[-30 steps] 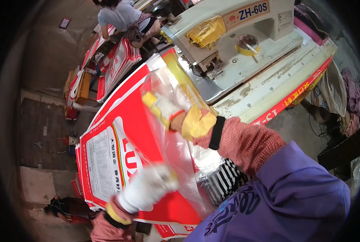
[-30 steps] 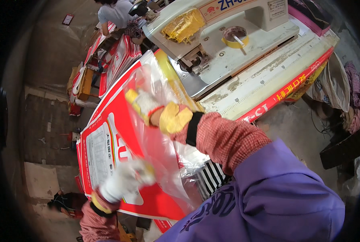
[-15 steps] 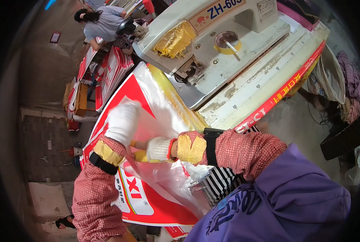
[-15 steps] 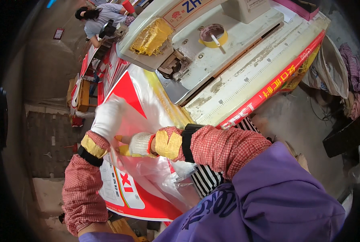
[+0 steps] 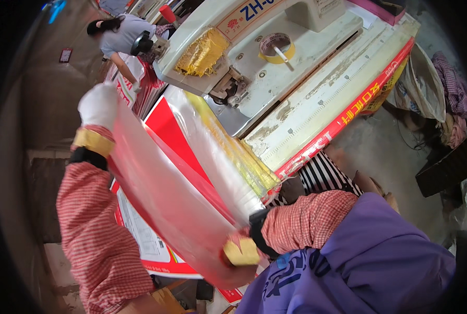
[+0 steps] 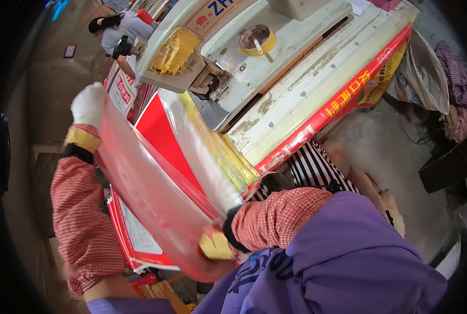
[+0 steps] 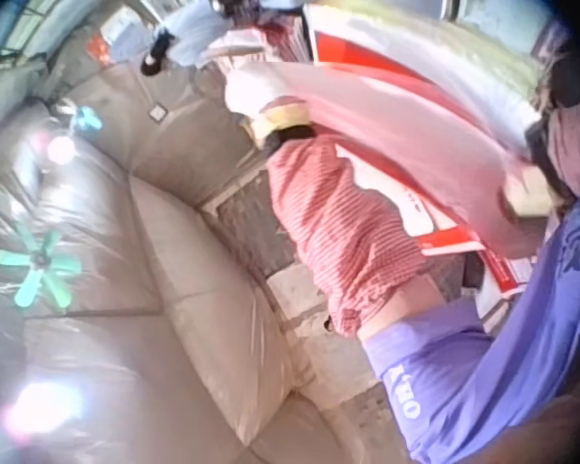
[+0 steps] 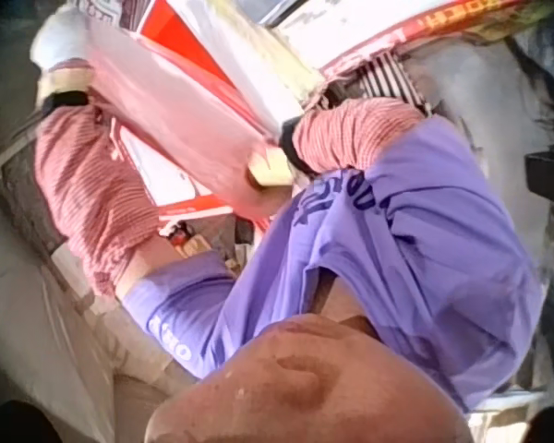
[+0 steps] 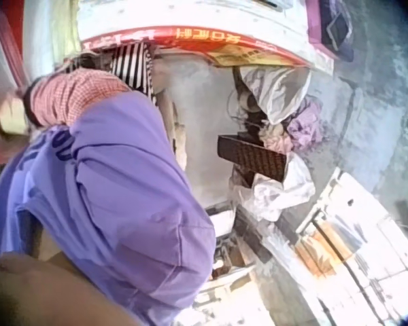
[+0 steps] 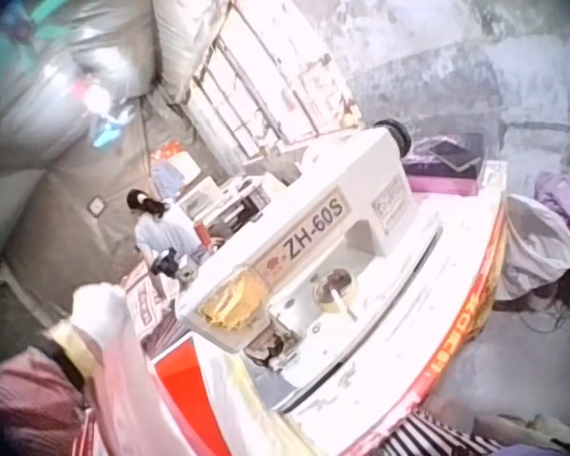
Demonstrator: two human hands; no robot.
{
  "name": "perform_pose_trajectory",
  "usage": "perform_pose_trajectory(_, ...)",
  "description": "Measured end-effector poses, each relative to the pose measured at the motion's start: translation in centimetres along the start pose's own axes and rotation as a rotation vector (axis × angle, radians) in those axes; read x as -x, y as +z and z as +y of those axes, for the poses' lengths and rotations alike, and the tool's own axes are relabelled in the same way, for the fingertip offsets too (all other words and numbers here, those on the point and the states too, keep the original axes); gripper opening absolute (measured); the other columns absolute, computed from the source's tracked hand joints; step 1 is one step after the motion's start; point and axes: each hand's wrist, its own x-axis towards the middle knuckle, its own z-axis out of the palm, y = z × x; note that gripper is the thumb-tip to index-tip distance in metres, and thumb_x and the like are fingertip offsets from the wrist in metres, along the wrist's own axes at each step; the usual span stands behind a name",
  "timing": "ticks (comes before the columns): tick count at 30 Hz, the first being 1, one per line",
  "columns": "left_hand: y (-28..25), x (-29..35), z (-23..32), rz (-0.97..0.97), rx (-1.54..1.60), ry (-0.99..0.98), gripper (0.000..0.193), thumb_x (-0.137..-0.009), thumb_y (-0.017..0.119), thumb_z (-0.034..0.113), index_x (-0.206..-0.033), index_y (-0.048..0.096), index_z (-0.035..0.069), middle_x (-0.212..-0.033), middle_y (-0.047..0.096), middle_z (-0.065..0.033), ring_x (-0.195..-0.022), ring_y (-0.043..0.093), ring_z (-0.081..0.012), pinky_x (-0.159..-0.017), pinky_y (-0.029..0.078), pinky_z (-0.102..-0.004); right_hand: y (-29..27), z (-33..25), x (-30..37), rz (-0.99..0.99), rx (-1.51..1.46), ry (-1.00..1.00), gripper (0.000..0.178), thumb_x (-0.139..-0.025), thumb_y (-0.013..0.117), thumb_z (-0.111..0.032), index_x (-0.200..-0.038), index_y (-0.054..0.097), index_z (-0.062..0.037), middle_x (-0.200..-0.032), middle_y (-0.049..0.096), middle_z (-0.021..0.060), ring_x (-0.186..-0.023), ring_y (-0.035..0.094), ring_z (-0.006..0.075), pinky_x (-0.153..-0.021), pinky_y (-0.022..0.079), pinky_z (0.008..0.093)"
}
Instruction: Using an industrial sewing machine to join layers of large plastic bags.
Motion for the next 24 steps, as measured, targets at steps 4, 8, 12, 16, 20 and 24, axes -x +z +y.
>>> perform_pose_trajectory(4,-5.1,-0.5,-1.6,-0.083,0.069,-0.042,0.02,-0.078,0.049,0.017,-0.089,0.063,0.008,-0.092,0.063,-0.0154,-0.089,0.061,-0.0309,-0.077,0.048,-0.0399,3.6,6.4,-0.5,0.448,0.741,0.732,0.016,-0.074,0.059,-0.022,-0.072,0.062,-0.0069,-0.065,0.06,0.0068,-0.057,0.059,0.0279,-0.054,0.05,0.0372)
perform_pose_trajectory(8,-4.7,1.9,-4.0,-0.09,0.058,-0.06,0.021,-0.084,0.044,0.018,-0.094,0.059,0.008,-0.092,0.063,-0.0155,-0.09,0.06,-0.0312,-0.076,0.048,-0.0406,-0.8,15.9,-13.3,0.26,0.106,-0.065,0.021,-0.074,0.058,-0.025,-0.074,0.063,-0.0043,-0.067,0.062,0.0102,-0.062,0.061,0.0307,-0.056,0.051,0.0404)
perform_pose_trajectory(12,-5.1,3.3,-5.1,-0.116,-0.039,-0.077,0.021,-0.087,0.041,0.019,-0.094,0.056,0.006,-0.092,0.062,-0.0146,-0.088,0.06,-0.0317,-0.073,0.048,-0.0421,-5.0,23.2,-20.3,-0.468,-0.27,-1.299,0.036,-0.074,0.06,-0.03,-0.098,0.062,-0.0022,-0.08,0.064,0.0134,-0.083,0.063,0.029,-0.067,0.05,0.0427)
perform_pose_trajectory(16,-5.7,3.8,-3.8,-0.109,-0.036,-0.063,0.021,-0.087,0.041,0.02,-0.094,0.056,0.007,-0.093,0.062,-0.0146,-0.089,0.06,-0.0314,-0.074,0.048,-0.0419,-9.0,23.1,-20.7,-0.389,-0.751,-1.101,0.044,-0.077,0.061,-0.033,-0.11,0.055,-0.0047,-0.082,0.063,0.0151,-0.077,0.063,0.0298,-0.064,0.05,0.0409)
perform_pose_trajectory(20,-5.9,3.3,-3.0,-0.117,-0.018,-0.055,0.022,-0.087,0.041,0.019,-0.096,0.056,0.007,-0.094,0.062,-0.014,-0.09,0.06,-0.0309,-0.074,0.048,-0.041,-6.0,18.2,-19.1,-0.292,-1.328,-0.921,0.056,-0.075,0.064,-0.023,-0.125,0.044,-0.0077,-0.085,0.063,0.0113,-0.079,0.062,0.0259,-0.064,0.049,0.0392)
perform_pose_trajectory(24,-5.1,3.7,-3.8,-0.122,-0.038,-0.069,0.023,-0.088,0.04,0.02,-0.099,0.056,0.008,-0.096,0.062,-0.0135,-0.09,0.059,-0.0307,-0.075,0.048,-0.0406,-7.0,19.0,-15.5,-0.23,-1.852,-1.083,0.056,-0.074,0.062,-0.012,-0.126,0.042,-0.0071,-0.085,0.063,0.0093,-0.07,0.061,0.0191,-0.06,0.049,0.0318)
